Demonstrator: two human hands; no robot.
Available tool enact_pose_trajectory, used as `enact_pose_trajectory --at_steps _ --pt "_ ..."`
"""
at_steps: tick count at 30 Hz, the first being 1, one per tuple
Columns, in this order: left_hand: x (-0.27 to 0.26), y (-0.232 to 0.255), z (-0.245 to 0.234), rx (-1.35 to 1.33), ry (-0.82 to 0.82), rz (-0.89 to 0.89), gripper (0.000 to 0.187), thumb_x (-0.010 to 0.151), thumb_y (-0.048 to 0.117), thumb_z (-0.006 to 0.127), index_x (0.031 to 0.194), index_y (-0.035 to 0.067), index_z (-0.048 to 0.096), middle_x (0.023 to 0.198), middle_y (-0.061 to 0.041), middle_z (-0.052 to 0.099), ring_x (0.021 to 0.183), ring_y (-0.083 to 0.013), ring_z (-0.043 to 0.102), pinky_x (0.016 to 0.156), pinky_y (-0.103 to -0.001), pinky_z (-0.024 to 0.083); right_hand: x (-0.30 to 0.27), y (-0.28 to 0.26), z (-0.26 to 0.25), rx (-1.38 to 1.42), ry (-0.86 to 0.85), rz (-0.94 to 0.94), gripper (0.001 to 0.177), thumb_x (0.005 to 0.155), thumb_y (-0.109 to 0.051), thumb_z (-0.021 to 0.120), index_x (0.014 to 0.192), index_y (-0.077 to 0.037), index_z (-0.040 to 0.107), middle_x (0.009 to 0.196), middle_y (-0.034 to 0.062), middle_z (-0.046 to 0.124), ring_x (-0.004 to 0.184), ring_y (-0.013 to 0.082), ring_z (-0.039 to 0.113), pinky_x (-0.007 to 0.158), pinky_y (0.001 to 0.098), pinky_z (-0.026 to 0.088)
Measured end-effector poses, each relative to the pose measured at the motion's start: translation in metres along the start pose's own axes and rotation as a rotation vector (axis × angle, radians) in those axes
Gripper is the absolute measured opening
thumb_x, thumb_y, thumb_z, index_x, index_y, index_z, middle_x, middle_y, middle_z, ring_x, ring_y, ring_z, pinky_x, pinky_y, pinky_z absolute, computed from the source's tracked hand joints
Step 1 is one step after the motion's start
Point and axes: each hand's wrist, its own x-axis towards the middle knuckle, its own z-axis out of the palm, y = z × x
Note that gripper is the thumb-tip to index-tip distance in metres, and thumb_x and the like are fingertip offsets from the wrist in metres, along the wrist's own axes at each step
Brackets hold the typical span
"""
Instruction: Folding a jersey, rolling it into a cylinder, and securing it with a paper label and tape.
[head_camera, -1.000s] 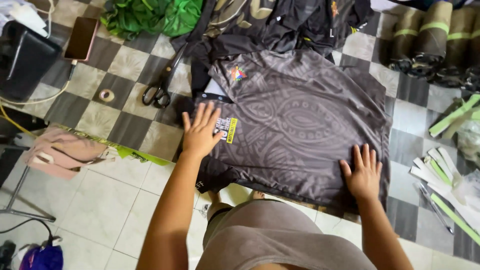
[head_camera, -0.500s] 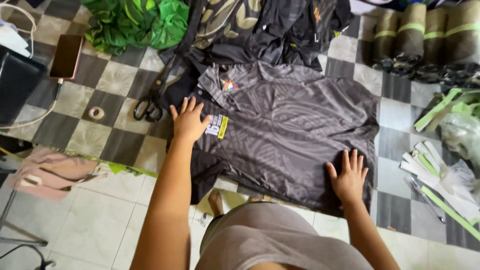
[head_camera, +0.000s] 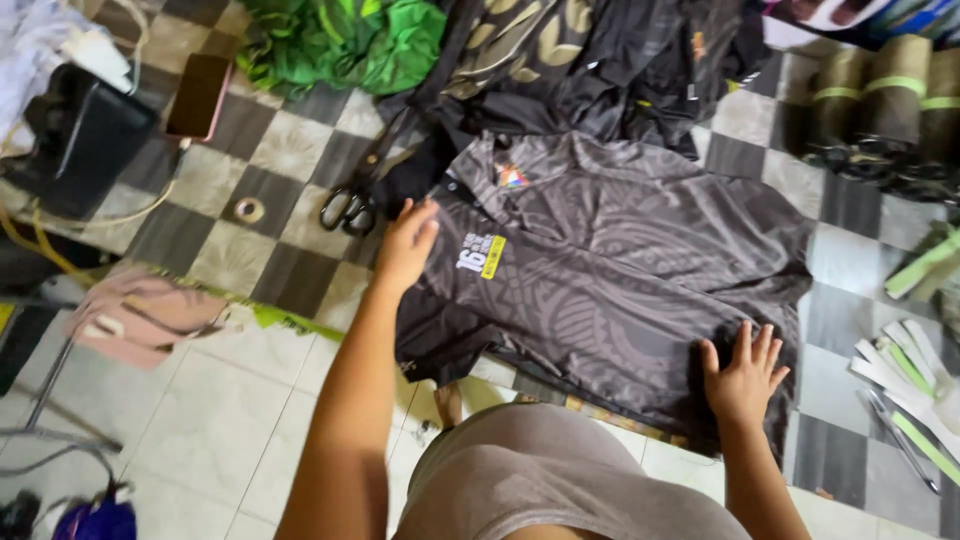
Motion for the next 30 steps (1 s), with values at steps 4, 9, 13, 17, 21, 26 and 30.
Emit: enact_pose_trajectory --at_steps 4,9,13,17,21,26,30 --pt "-0.066 0.0 -0.057 -0.418 0.286 -0.05 0.026 0.094 0.013 0.057 0.119 0.01 0.064 0.114 -0.013 0.065 0.114 -0.022 0.057 0.098 -0.034 0.047 -0.02 -0.051 -0.001 0.16 0.287 -0.306 0.045 0.085 -0.017 0.07 0.128 -0.013 0.057 0.14 0.0209 0.045 0.128 0.0505 0.041 0.096 0.0712 0.031" --pt "-0.167 -0.111 -0.022 0.051 -0.157 -0.54 0.03 0.084 0.039 0.063 0.106 0.02 0.068 0.105 -0.004 0.07 0.106 -0.0247 0.062 0.093 -0.04 0.05 -0.033 -0.173 -0.002 0.581 0.052 -0.851 0.021 0.078 -0.017 0.071 0.099 -0.012 0.069 0.103 0.0102 0.063 0.106 0.0354 0.059 0.092 0.0476 0.046" --pt "-0.205 -0.096 0.029 -0.674 -0.272 -0.491 0.077 0.072 0.003 0.076 0.139 -0.006 0.037 0.136 -0.037 0.037 0.123 -0.0551 0.038 0.099 -0.059 0.04 -0.064 -0.286 -0.019 0.671 -0.1 -1.359 0.015 0.079 -0.023 0.071 0.092 -0.015 0.07 0.091 0.0025 0.066 0.087 0.024 0.062 0.076 0.0366 0.049" --pt "-0.206 -0.08 0.045 -0.542 -0.165 -0.418 0.033 0.078 0.011 0.07 0.109 0.0 0.065 0.1 -0.019 0.069 0.104 -0.0344 0.064 0.086 -0.048 0.05 -0.069 -0.316 0.021 0.261 -0.169 -1.508 0.05 0.059 -0.038 0.08 0.102 -0.018 0.066 0.093 0.002 0.061 0.087 0.0231 0.055 0.07 0.0354 0.043" --pt "-0.197 -0.015 -0.021 -0.611 -0.007 -0.509 0.024 0.082 0.029 0.073 0.093 0.007 0.071 0.078 -0.009 0.07 0.079 -0.0178 0.067 0.07 -0.034 0.054 -0.047 -0.307 0.04 0.629 -0.207 -1.319 0.016 0.066 -0.013 0.071 0.081 -0.018 0.067 0.078 0.0016 0.062 0.075 0.025 0.061 0.065 0.0374 0.047" --pt "-0.181 0.0 -0.021 -0.901 0.168 -0.489 0.025 0.082 0.022 0.076 0.096 0.003 0.07 0.077 -0.006 0.068 0.074 -0.0108 0.061 0.066 -0.025 0.054 -0.056 -0.315 -0.017 0.623 -0.158 -1.038 0.035 0.065 -0.014 0.072 0.098 -0.023 0.066 0.106 -0.0024 0.061 0.092 0.0213 0.06 0.08 0.0351 0.046" --pt "-0.167 0.022 -0.025 -0.934 0.138 -0.395 0.028 0.073 0.019 0.082 0.091 0.003 0.068 0.071 -0.002 0.063 0.068 -0.0104 0.057 0.06 -0.023 0.051 -0.069 -0.328 -0.018 0.659 -0.301 -1.154 0.029 0.073 -0.026 0.074 0.099 -0.014 0.068 0.094 0.0069 0.067 0.091 0.029 0.064 0.079 0.0414 0.047"
